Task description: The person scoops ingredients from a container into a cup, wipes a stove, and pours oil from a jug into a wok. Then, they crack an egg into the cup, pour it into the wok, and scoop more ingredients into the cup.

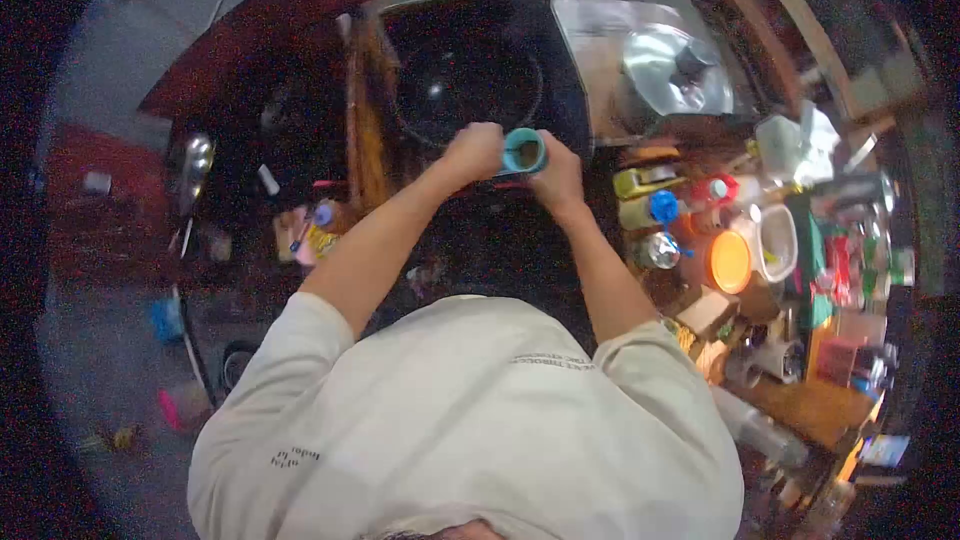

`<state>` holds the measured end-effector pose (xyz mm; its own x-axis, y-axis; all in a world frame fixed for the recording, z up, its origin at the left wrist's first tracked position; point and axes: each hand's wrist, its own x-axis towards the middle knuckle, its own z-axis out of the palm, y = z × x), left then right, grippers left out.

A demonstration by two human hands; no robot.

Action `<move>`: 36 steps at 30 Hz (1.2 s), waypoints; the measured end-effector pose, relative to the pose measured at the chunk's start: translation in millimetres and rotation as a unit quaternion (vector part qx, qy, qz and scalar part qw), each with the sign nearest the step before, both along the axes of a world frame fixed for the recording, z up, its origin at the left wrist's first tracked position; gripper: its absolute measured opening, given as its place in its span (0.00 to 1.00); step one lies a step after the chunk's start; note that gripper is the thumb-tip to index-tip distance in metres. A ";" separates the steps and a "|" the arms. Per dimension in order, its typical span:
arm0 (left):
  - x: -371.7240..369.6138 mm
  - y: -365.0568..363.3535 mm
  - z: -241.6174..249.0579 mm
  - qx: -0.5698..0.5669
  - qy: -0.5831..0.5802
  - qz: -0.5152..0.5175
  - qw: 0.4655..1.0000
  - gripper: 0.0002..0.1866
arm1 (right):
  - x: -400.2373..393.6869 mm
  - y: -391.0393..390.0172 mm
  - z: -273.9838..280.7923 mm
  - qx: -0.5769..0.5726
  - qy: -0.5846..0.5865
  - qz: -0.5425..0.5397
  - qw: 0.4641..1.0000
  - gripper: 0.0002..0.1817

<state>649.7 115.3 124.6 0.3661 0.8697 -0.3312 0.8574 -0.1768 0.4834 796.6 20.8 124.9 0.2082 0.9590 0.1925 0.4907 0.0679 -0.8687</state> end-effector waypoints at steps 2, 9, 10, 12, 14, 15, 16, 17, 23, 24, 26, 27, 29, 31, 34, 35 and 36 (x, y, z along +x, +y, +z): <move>0.2 -2.3 -4.9 0.008 0.081 -0.234 0.969 0.15 | 0.3 3.0 -12.8 0.005 0.034 0.028 0.999 0.18; -3.9 -24.1 29.6 -0.025 -0.006 -0.011 1.000 0.14 | -7.5 -4.8 -4.9 -0.026 -0.018 0.027 0.999 0.27; -3.2 -22.2 25.7 -0.025 -0.008 -0.008 1.000 0.14 | -5.4 -3.9 -6.0 -0.026 -0.020 0.030 0.999 0.27; -9.6 -22.4 22.9 -0.019 -0.008 -0.076 0.997 0.15 | -5.9 -2.4 -14.8 -0.029 -0.011 0.025 0.999 0.28; -9.4 -20.7 28.8 -0.063 -0.005 -0.060 0.996 0.15 | -2.2 -2.5 -25.8 -0.023 -0.020 0.025 0.999 0.27; -12.2 -21.9 32.2 -0.006 -0.004 -0.062 0.998 0.14 | -5.4 0.5 -21.8 -0.010 -0.028 0.016 0.999 0.27; -14.3 -22.6 35.9 0.052 -0.003 -0.067 0.996 0.14 | -7.8 1.0 -17.8 -0.008 -0.028 0.020 0.999 0.27; -13.7 -22.0 40.2 -0.011 0.031 -0.119 0.992 0.12 | -7.6 -0.8 -12.7 -0.016 -0.016 0.026 0.999 0.26; -10.9 -11.5 32.8 0.012 0.000 -0.055 0.998 0.13 | -1.9 8.7 -20.9 -0.033 -0.032 0.010 0.999 0.24; -9.3 -9.5 35.8 -0.029 0.000 -0.062 0.998 0.13 | -2.5 10.2 -16.8 -0.039 -0.037 0.005 0.999 0.24; -14.7 -4.7 39.9 -0.003 0.001 -0.075 0.997 0.12 | -1.4 18.1 -7.3 -0.033 -0.055 0.015 0.998 0.24; -16.9 -3.0 42.6 0.018 0.003 -0.088 0.996 0.11 | -2.7 21.3 -1.6 -0.031 -0.071 0.027 0.997 0.24; -14.0 9.9 32.5 0.034 -0.020 -0.048 0.998 0.11 | -4.1 30.5 0.4 -0.030 -0.059 0.020 0.998 0.24; -12.6 25.8 22.4 0.050 -0.044 -0.009 0.998 0.11 | -3.3 40.2 6.3 -0.028 -0.044 0.048 0.998 0.22; -17.2 48.0 18.7 0.032 -0.005 -0.130 0.991 0.12 | -3.1 62.2 6.7 0.015 -0.104 0.035 0.994 0.19; -19.3 52.0 22.1 0.039 -0.013 -0.073 0.996 0.13 | -1.5 65.9 14.7 -0.001 -0.062 0.067 0.996 0.18; -21.7 55.5 30.0 0.046 -0.021 -0.016 0.999 0.13 | -4.2 70.7 20.5 0.002 -0.063 0.063 0.996 0.18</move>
